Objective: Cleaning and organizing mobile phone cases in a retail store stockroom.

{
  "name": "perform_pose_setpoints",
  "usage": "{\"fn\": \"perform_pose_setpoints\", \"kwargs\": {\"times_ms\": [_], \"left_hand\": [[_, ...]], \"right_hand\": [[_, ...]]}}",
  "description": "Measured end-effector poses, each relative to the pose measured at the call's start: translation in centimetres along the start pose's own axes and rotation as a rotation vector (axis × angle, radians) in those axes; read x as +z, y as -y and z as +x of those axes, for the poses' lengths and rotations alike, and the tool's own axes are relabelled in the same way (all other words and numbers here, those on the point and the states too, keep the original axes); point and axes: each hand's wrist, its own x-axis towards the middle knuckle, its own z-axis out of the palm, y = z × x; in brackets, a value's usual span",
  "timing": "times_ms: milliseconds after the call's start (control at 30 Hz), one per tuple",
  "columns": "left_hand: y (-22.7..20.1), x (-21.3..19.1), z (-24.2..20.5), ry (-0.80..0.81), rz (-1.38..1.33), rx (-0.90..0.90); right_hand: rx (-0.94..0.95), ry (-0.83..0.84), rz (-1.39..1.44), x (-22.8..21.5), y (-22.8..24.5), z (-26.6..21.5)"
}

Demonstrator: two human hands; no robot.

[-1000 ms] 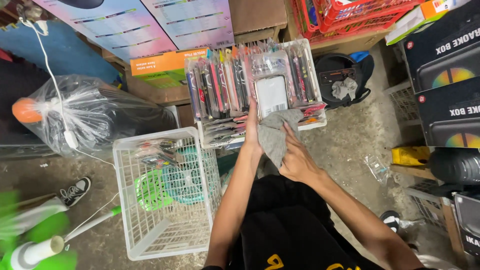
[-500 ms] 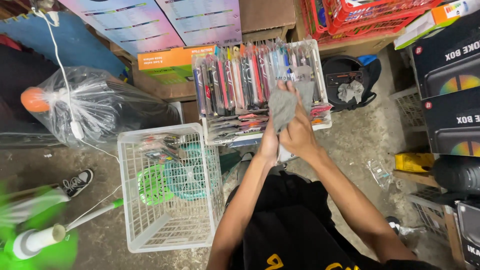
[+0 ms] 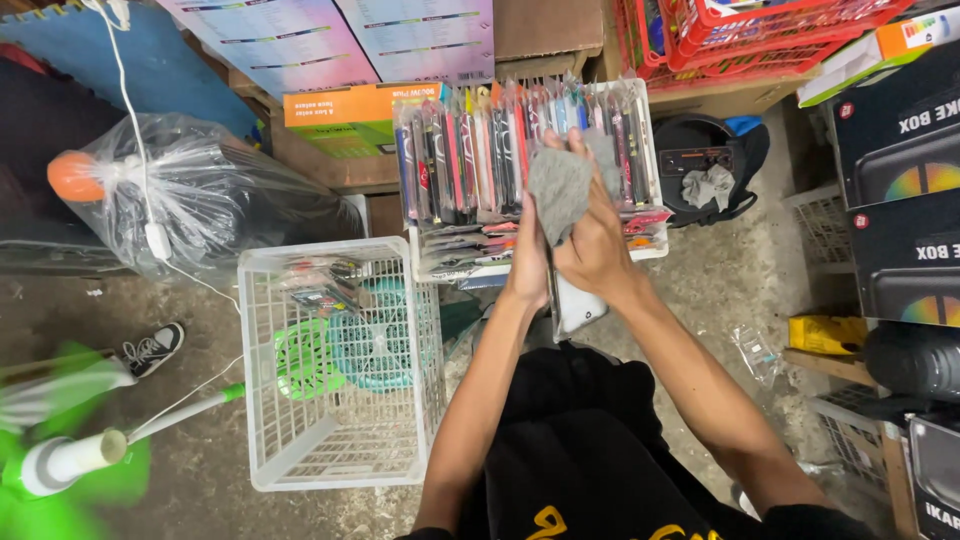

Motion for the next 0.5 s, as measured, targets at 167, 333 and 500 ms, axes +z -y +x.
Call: {"fn": "perform_pose_setpoints", "kwargs": {"times_ms": [167,333,500], "left_hand": [[-0.5,0.3,0.1,-0.054,0.084,0.011],[-0.5,0.7,-1.2,-0.032,0.222,-0.010],[0.7,-1.1,-1.2,-0.020,0.189,-0.132]], "right_hand": [[-0.046,0.031,0.019,-0.6,1.0,1.3],[-0.107,0.068,-0.055,-0.8,-0.3,2.1],[-0.128,0.147,-0.075,-1.1,-0.3,3.3]]}}
